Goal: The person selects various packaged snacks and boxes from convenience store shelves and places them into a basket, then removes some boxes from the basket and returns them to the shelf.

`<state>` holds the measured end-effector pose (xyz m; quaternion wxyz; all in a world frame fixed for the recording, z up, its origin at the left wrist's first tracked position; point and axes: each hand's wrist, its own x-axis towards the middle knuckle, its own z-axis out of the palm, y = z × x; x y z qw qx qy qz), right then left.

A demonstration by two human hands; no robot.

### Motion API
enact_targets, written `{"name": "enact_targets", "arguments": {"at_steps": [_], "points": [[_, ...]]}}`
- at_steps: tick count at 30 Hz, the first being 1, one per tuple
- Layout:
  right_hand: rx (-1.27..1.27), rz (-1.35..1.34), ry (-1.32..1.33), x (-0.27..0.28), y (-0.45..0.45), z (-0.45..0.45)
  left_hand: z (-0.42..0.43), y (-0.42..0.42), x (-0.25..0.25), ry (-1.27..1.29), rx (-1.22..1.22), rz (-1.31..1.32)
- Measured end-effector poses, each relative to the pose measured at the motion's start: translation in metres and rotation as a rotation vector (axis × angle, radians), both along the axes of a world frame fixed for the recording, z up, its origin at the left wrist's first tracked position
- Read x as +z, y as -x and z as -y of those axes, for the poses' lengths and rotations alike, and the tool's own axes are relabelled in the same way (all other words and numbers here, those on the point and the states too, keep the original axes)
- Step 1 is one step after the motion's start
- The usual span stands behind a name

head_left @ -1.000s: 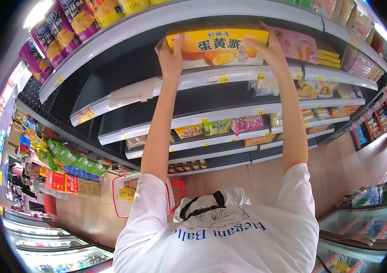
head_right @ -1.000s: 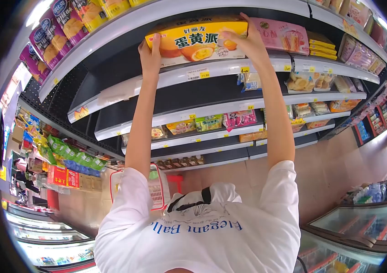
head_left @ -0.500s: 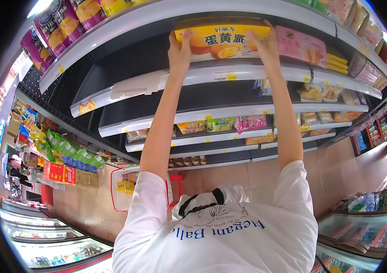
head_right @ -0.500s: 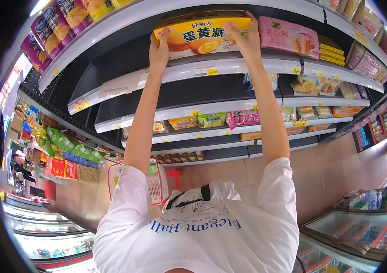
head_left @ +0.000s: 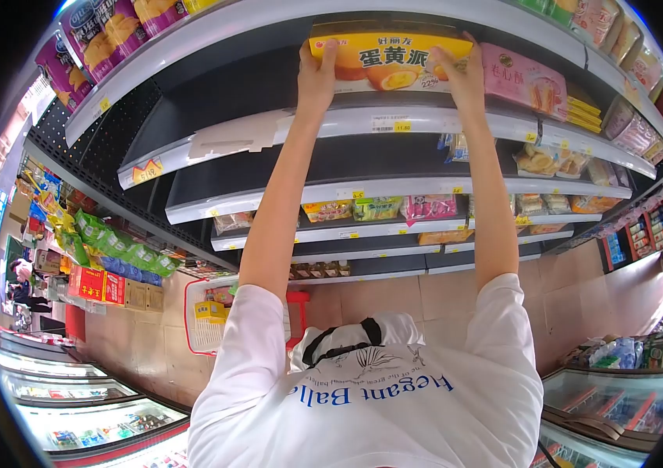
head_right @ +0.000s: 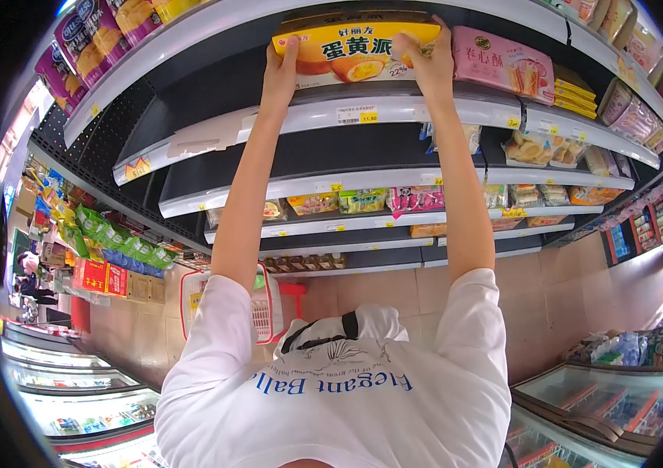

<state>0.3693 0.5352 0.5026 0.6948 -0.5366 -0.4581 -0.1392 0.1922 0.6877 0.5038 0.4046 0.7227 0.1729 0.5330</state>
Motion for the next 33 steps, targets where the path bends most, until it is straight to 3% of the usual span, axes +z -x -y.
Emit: {"name": "enact_targets", "arguments": {"at_steps": [2,5,8,11,13,14,15,17,18,19,20,22,23,26,27,29,31,33], "points": [[-0.229,0.063,-0.029,0.005,0.019,0.005,0.013,0.005,0.007,0.050,0.003,-0.005],[-0.378,0.208,-0.153,-0.004,0.016,0.000,0.021,0.008,0.004,0.003,0.045,0.010],[-0.241,0.171,-0.260,-0.007,0.024,0.001,0.024,0.010,-0.009,-0.409,0.204,0.146],[-0.403,0.207,-0.190,-0.015,0.012,0.001,0.055,0.039,-0.001,-0.416,0.141,0.016],[-0.260,0.170,-0.396,-0.020,0.008,-0.003,0.063,0.051,-0.015,-0.592,0.234,0.070],[-0.394,0.217,-0.365,-0.020,0.015,0.002,0.062,0.055,-0.024,-0.607,0.199,-0.002],[-0.522,0.265,-0.334,-0.021,0.030,0.009,0.066,0.056,-0.039,-0.507,0.149,-0.019],[-0.333,0.162,-0.564,-0.027,0.067,0.010,0.095,0.092,-0.051,-0.415,-0.048,0.006],[-0.362,0.163,-0.489,-0.043,0.078,0.016,0.101,0.110,-0.067,-0.388,-0.178,-0.030],[-0.398,0.172,-0.428,-0.060,0.086,0.021,0.113,0.125,-0.090,-0.360,-0.154,-0.037],[-0.304,0.125,-0.426,-0.079,0.105,0.022,0.121,0.150,-0.113,-0.166,-0.288,-0.150],[-0.151,0.075,-0.312,-0.125,0.140,0.028,0.133,0.195,-0.176,0.018,-0.280,-0.302],[-0.089,0.073,-0.216,-0.149,0.154,0.030,0.137,0.221,-0.210,0.116,-0.197,-0.358],[0.017,-0.318,0.037,-0.227,0.204,0.031,0.144,0.315,-0.307,0.448,0.067,-0.540],[0.045,-0.428,0.126,-0.255,0.221,0.032,0.150,0.354,-0.353,0.681,0.185,-0.519],[0.080,-0.458,0.415,-0.298,0.258,0.031,0.154,0.445,-0.439,0.707,0.351,-0.617],[0.056,-0.358,0.725,-0.340,0.295,0.025,0.151,0.501,-0.450,0.778,0.515,-0.677],[0.164,-0.644,0.762,-0.368,0.349,0.012,0.134,0.542,-0.454,0.809,0.578,-0.645]]}}
